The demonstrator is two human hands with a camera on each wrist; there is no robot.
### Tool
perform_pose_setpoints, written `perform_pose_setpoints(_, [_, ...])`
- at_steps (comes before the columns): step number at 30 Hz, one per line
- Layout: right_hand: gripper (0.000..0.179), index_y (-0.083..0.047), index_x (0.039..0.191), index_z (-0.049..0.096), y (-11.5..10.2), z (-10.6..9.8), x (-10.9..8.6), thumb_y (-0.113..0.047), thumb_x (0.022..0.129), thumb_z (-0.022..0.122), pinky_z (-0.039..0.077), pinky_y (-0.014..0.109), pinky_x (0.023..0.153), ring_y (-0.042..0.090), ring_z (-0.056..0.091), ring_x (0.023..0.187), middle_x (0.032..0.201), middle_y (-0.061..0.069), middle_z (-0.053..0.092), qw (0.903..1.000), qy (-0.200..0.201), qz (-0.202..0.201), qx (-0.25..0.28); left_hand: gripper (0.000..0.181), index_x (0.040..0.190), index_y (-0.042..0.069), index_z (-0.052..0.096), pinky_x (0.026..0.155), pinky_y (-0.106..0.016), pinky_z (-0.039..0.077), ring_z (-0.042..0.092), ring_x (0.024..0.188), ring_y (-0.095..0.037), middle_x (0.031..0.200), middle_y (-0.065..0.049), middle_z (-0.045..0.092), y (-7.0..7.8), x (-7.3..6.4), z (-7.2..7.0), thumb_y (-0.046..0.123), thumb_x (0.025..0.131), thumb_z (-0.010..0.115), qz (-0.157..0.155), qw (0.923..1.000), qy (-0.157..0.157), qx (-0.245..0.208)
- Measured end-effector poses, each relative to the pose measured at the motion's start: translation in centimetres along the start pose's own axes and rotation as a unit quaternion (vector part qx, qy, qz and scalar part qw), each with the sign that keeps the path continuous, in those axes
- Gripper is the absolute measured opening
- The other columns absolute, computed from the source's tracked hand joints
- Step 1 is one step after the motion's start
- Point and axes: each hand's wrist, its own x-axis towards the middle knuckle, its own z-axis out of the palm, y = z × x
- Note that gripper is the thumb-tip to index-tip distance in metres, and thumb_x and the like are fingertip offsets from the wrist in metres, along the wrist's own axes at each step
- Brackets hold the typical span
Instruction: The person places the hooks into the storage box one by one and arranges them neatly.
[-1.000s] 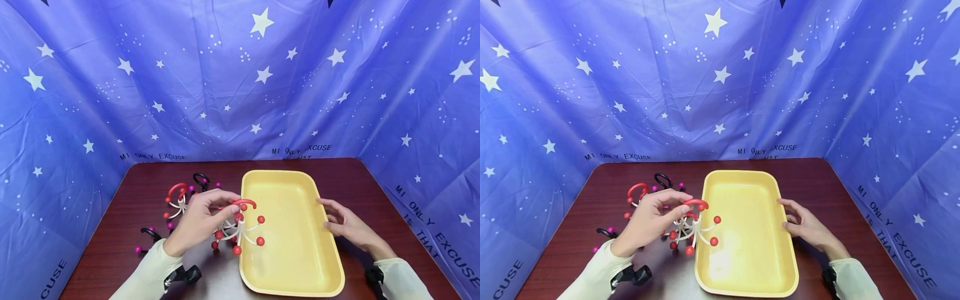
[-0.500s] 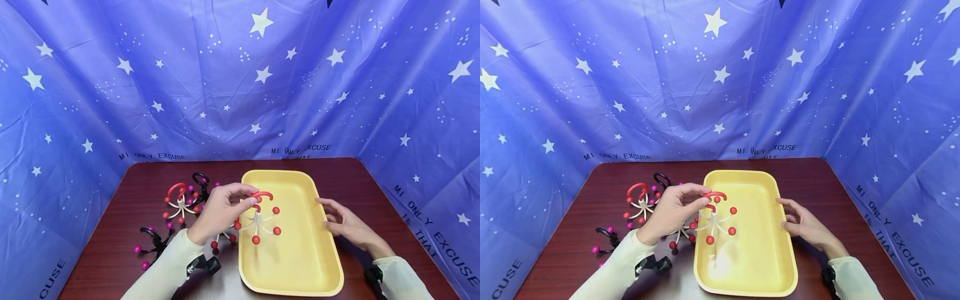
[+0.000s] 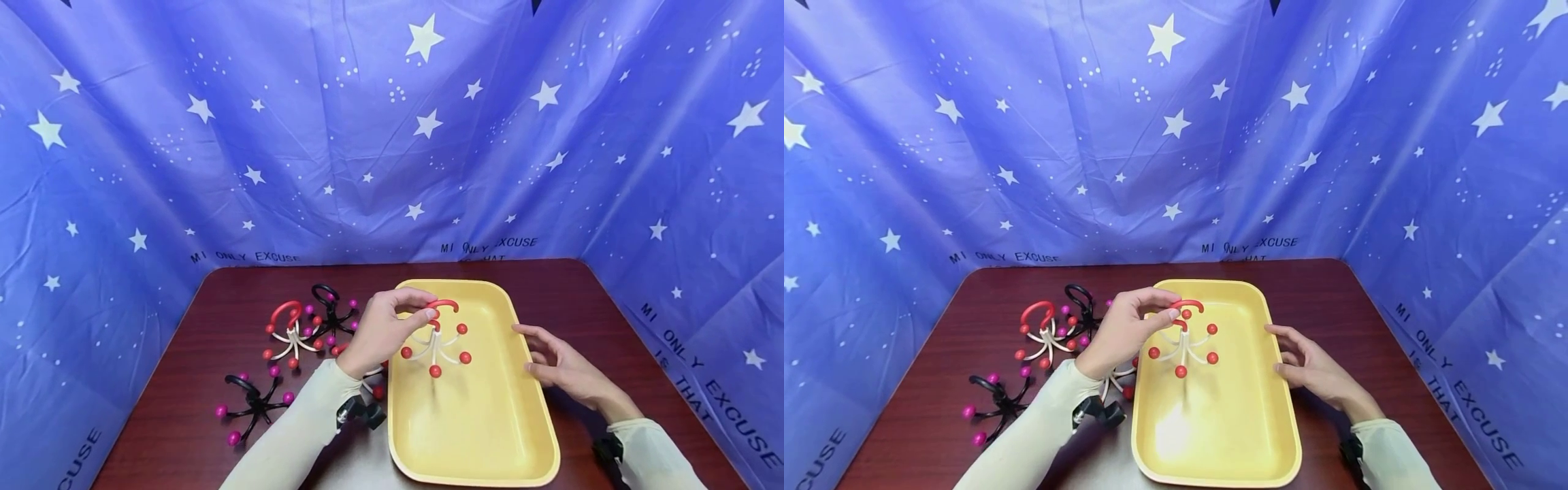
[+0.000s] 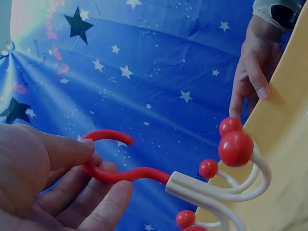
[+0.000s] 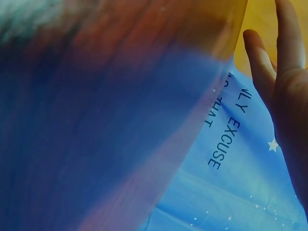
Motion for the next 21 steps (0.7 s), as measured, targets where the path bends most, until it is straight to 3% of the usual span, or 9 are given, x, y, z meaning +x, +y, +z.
perform_pose_setpoints(13, [0.070,0.005,0.162,0.020,0.0,0.1,0.4,0.003,0.103,0.058,0.065,0.041,0.085,0.018,0.070,0.121,0.147,0.006,0.057,1.0000,-0.001,0.002,-0.004,0.019,0.115,0.014,0.080,0.076,-0.022,0.059,0.076,0.090,-0.009,0.104,-0.003,0.081,-0.7,3.2,2.8,0.011,0.096,0.078,-0.021,0.9993,0.006,-0.031])
perform_pose_setpoints(21, [0.070,0.004,0.162,0.021,-0.1,0.2,0.4,0.002,0.104,0.058,0.065,0.040,0.085,0.017,0.069,0.121,0.147,0.005,0.056,0.9999,0.004,0.007,-0.013,0.019,0.115,0.015,0.079,0.079,-0.022,0.058,0.072,0.087,-0.007,0.104,0.000,0.080,-0.6,4.8,4.6,0.010,0.097,0.078,-0.040,0.9979,0.011,-0.050])
